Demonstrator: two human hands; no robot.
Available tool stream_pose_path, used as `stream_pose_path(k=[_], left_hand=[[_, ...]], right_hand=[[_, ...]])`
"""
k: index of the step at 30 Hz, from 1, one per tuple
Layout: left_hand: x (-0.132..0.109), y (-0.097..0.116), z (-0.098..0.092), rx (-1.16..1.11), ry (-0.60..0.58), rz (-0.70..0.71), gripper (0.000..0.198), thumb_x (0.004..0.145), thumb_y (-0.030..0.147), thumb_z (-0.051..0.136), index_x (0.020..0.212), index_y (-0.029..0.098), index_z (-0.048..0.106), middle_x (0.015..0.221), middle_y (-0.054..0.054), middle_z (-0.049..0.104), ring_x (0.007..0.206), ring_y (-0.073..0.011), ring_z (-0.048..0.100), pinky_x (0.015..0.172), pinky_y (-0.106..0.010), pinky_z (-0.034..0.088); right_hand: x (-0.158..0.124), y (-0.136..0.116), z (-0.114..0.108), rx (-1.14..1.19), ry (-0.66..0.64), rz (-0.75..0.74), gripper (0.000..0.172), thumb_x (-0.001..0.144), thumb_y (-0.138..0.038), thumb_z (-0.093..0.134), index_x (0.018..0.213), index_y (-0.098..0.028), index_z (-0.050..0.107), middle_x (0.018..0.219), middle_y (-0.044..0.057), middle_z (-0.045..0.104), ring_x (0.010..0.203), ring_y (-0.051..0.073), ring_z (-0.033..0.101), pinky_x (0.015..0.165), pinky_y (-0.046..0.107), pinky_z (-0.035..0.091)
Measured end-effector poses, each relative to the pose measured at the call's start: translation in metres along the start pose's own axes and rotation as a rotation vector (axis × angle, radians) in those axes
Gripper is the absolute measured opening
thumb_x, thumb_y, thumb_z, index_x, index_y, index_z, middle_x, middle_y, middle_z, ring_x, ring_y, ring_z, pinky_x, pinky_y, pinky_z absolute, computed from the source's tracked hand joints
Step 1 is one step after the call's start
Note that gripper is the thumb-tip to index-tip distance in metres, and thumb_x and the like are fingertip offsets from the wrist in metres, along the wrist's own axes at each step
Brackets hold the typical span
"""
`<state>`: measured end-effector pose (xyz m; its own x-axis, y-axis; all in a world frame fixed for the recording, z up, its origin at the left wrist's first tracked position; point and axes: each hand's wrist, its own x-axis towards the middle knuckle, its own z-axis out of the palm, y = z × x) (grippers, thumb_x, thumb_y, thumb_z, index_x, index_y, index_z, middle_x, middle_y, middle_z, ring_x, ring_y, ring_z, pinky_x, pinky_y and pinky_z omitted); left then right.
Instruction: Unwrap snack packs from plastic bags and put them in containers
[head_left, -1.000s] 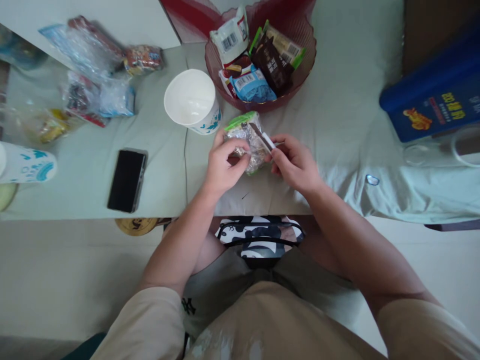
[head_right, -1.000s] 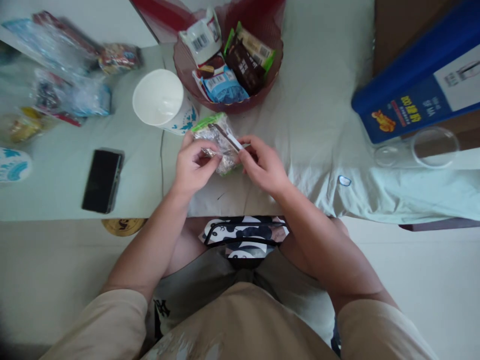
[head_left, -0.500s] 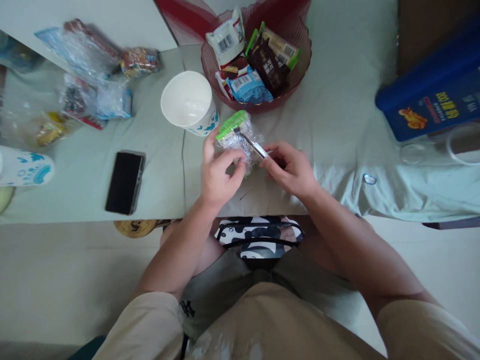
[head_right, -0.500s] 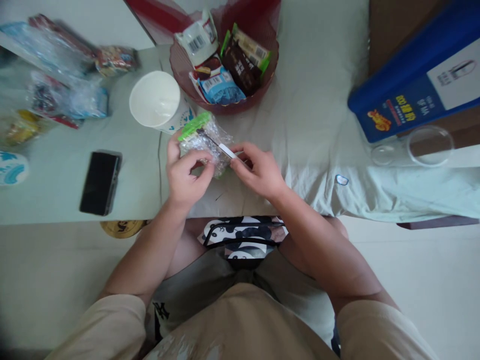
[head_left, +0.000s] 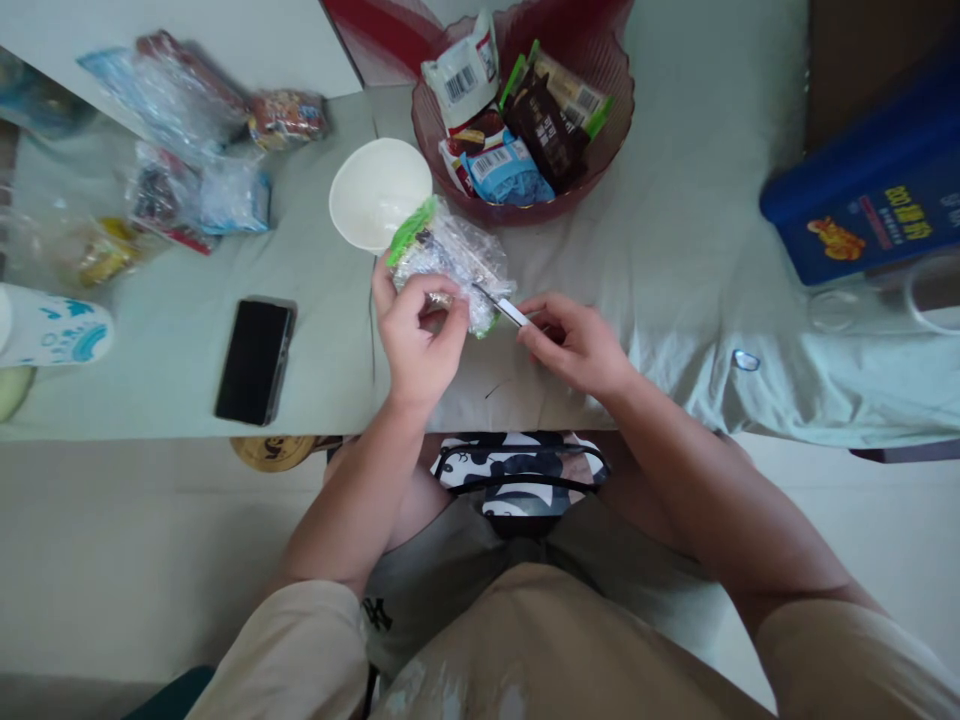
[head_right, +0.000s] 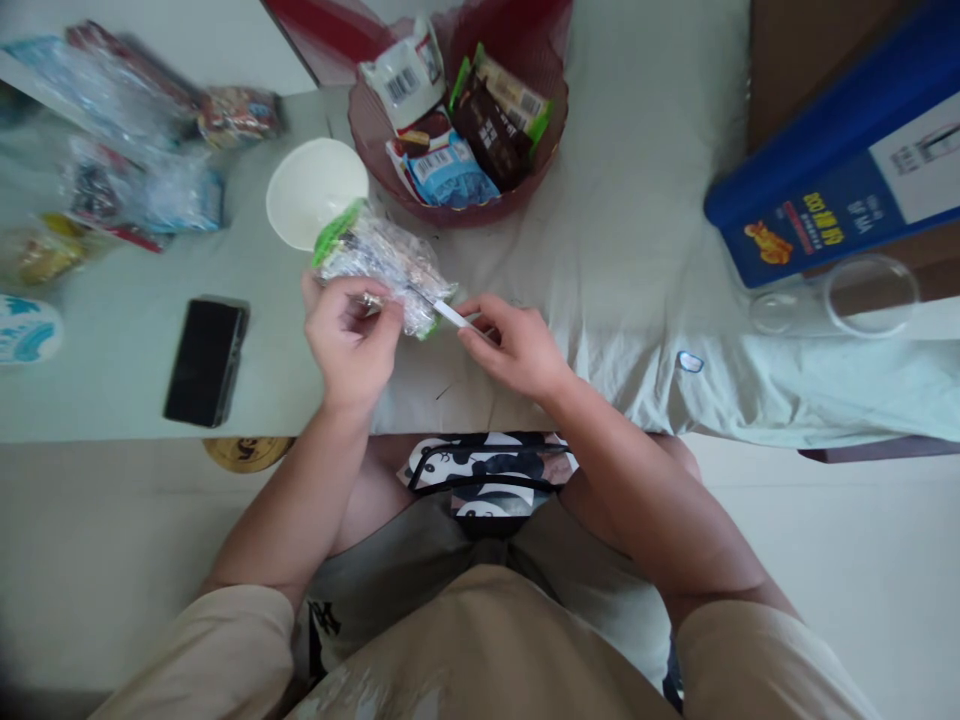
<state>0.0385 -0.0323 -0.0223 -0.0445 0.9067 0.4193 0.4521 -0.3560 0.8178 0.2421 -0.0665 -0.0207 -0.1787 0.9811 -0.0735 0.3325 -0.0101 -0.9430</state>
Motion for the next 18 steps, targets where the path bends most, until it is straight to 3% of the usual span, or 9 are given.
stream_pose_path(k=[5, 14, 18], left_hand=[[0.003, -0.014, -0.001, 0.044, 0.027, 0.007, 0.007, 0.096, 0.03, 0.071, 0.097, 0.026, 0.065, 0.103, -0.002, 0.064, 0.084, -0.0125, 0.065, 0.067, -0.023, 0.057], [0.004, -0.017, -0.006, -0.043, -0.024, -0.04, 0.009, 0.094, 0.027, 0.071, 0.1, 0.028, 0.065, 0.105, -0.003, 0.062, 0.089, -0.0153, 0.064, 0.07, -0.027, 0.057], [0.006, -0.022, -0.003, -0.12, 0.073, -0.096, 0.014, 0.092, 0.031, 0.074, 0.096, 0.027, 0.062, 0.102, -0.002, 0.059, 0.082, -0.0136, 0.062, 0.065, -0.026, 0.054]], right_hand=[[0.0, 0.004, -0.003, -0.05, -0.025, -0.002, 0.029, 0.095, -0.044, 0.062, 0.112, -0.021, 0.07, 0.071, 0.0, 0.069, 0.062, 0.015, 0.061, 0.06, 0.028, 0.047], [-0.005, 0.002, -0.026, -0.151, -0.058, -0.009, 0.029, 0.094, -0.038, 0.062, 0.114, -0.02, 0.072, 0.077, 0.001, 0.073, 0.062, 0.014, 0.058, 0.062, 0.029, 0.044], [-0.01, 0.0, -0.031, -0.251, -0.028, -0.035, 0.029, 0.093, -0.035, 0.059, 0.113, -0.019, 0.074, 0.075, 0.001, 0.073, 0.058, 0.013, 0.052, 0.061, 0.029, 0.04]])
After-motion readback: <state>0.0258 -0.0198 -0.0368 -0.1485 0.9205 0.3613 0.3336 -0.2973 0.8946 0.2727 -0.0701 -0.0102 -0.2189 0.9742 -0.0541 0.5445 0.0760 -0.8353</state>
